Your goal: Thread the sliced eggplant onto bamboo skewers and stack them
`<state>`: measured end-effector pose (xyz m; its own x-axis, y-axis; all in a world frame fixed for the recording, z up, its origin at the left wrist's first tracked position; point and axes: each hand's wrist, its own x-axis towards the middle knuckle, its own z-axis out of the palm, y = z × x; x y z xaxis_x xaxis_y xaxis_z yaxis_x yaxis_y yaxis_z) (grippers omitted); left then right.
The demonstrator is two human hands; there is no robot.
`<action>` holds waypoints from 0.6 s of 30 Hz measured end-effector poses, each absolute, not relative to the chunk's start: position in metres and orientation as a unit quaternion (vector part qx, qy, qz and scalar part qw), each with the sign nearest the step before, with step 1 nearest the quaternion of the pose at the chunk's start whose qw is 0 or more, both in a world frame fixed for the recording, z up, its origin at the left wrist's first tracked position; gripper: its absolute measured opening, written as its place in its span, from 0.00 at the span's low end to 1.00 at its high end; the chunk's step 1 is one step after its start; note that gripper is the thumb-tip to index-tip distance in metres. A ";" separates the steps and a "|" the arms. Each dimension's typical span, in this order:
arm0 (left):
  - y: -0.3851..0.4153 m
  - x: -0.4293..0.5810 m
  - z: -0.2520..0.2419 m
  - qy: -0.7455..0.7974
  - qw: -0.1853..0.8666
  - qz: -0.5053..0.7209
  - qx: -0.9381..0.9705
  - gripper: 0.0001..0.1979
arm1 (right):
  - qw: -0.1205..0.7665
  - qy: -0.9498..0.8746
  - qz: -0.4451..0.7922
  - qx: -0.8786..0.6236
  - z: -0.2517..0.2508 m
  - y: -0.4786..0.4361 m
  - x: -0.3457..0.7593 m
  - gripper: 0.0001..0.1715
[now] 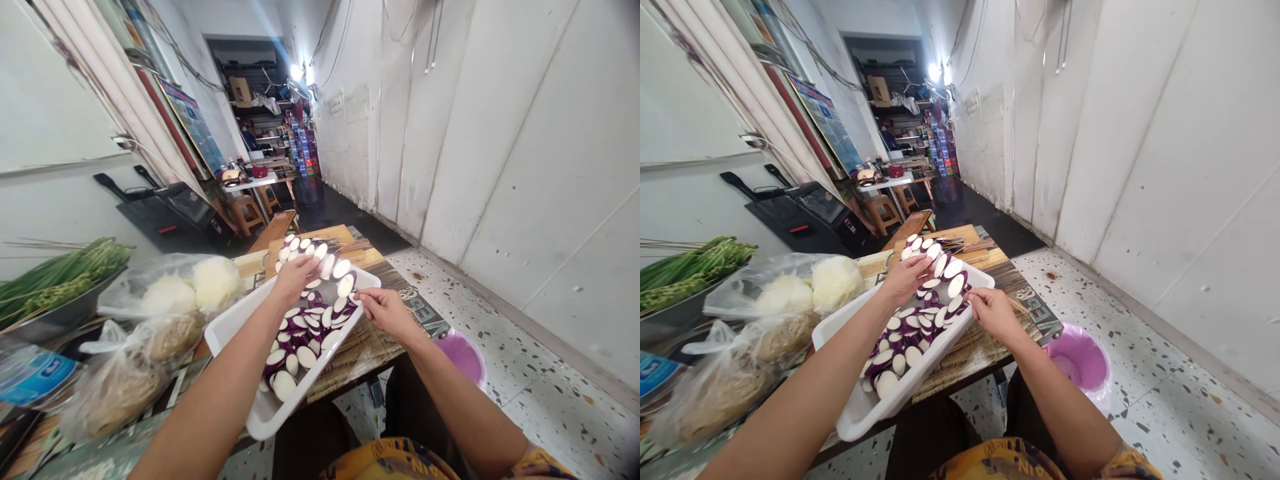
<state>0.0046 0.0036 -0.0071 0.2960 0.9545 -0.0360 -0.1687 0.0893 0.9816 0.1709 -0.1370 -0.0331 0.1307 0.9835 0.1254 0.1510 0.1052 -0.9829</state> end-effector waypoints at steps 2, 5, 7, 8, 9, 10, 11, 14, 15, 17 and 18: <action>0.003 0.005 -0.007 0.388 0.627 0.448 0.505 0.19 | 0.527 -0.522 0.399 -0.539 -0.032 -0.137 0.171 0.15; 0.003 0.005 -0.007 0.389 0.626 0.447 0.507 0.19 | 0.528 -0.519 0.403 -0.538 -0.032 -0.137 0.170 0.15; 0.003 0.005 -0.007 0.389 0.625 0.447 0.508 0.19 | 0.528 -0.520 0.402 -0.537 -0.032 -0.137 0.170 0.15; 0.003 0.004 -0.007 0.388 0.625 0.447 0.509 0.19 | 0.527 -0.521 0.401 -0.538 -0.032 -0.137 0.170 0.15; 0.004 0.004 -0.008 0.388 0.625 0.446 0.510 0.19 | 0.527 -0.521 0.400 -0.539 -0.033 -0.137 0.170 0.15; 0.004 0.004 -0.008 0.387 0.625 0.445 0.511 0.19 | 0.527 -0.520 0.399 -0.541 -0.033 -0.137 0.170 0.15; 0.004 0.004 -0.008 0.386 0.625 0.444 0.512 0.19 | 0.527 -0.519 0.399 -0.542 -0.033 -0.137 0.170 0.15; 0.005 0.004 -0.009 0.384 0.625 0.443 0.515 0.19 | 0.528 -0.518 0.404 -0.539 -0.032 -0.138 0.170 0.14; 0.005 0.004 -0.009 0.384 0.625 0.442 0.515 0.19 | 0.529 -0.517 0.406 -0.537 -0.032 -0.138 0.171 0.14; 0.004 0.004 -0.009 0.385 0.625 0.440 0.517 0.19 | 0.531 -0.515 0.408 -0.535 -0.032 -0.138 0.171 0.15; 0.004 0.004 -0.009 0.385 0.625 0.439 0.518 0.19 | 0.532 -0.515 0.408 -0.535 -0.032 -0.138 0.171 0.15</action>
